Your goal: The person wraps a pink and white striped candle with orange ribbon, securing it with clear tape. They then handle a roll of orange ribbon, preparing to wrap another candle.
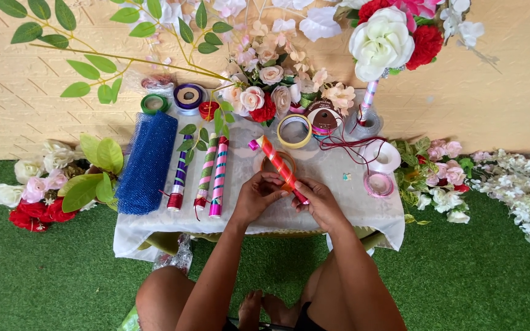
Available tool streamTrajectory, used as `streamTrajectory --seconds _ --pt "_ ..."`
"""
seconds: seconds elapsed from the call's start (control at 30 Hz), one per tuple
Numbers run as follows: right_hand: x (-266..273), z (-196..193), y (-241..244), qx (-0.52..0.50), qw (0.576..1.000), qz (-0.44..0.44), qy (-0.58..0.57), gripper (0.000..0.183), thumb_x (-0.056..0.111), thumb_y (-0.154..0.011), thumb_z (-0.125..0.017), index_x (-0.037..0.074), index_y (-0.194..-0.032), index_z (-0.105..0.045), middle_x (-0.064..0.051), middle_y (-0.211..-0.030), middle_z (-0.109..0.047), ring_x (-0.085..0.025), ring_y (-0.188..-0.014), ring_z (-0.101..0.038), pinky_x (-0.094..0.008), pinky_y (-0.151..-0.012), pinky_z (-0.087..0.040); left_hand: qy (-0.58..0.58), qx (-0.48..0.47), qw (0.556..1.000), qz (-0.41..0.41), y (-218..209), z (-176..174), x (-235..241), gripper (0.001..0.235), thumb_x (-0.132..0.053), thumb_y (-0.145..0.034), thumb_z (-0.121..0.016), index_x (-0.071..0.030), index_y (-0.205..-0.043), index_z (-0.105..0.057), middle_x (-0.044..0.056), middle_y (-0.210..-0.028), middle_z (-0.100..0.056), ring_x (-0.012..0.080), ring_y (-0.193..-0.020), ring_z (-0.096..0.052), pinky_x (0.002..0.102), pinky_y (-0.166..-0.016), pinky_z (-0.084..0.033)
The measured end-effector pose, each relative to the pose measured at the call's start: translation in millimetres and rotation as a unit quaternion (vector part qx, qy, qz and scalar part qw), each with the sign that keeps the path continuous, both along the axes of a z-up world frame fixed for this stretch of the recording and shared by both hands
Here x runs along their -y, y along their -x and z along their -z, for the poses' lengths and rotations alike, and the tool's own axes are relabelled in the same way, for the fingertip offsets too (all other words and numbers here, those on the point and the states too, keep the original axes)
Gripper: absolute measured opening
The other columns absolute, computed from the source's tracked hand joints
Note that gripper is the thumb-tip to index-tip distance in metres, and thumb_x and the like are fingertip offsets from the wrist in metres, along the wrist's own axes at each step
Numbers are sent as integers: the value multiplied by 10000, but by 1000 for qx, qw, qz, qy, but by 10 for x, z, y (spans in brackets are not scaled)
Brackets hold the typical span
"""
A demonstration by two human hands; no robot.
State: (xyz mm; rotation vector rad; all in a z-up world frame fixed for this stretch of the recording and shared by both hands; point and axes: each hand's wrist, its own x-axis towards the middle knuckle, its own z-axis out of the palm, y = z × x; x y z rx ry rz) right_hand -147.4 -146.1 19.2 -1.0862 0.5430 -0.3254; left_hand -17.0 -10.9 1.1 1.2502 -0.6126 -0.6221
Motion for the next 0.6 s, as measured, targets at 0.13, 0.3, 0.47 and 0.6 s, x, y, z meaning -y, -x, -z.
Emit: streamTrajectory --seconds 0.13,0.3,0.47,0.6 --pt "34 -10 10 1 997 22 71 401 283 -921 -777 -9 -1179 -684 -140 -920 -680 -252 -702 -739 -342 -577 -652 -12 23 1000 9 1 8 1 502 -24 -722 -929 9 -1162 -689 140 -989 -741 173 -869 -708 340 -874 -602" --pt "80 212 -2 26 975 26 220 400 242 -983 -728 -12 -1284 -663 -195 -1029 -695 -230 -841 -701 -304 -638 -627 -8 52 998 28 56 -91 3 323 -36 -828 -854 17 -1121 -730 172 -967 -765 203 -945 -706 362 -901 -584" --pt "25 128 10 25 972 23 233 409 246 -984 -730 -20 -1287 -663 -226 -1033 -702 -239 -844 -700 -307 -630 -626 -12 85 996 26 92 -138 -19 269 -33 -836 -843 0 -1086 -749 163 -938 -768 194 -952 -699 364 -902 -578" --pt "-9 12 36 24 972 21 231 395 214 -996 -707 -47 -1285 -647 -234 -1048 -687 -249 -842 -692 -296 -619 -619 -5 49 999 17 99 -141 -8 351 -27 -811 -866 9 -1130 -726 154 -983 -765 183 -957 -681 359 -927 -571"
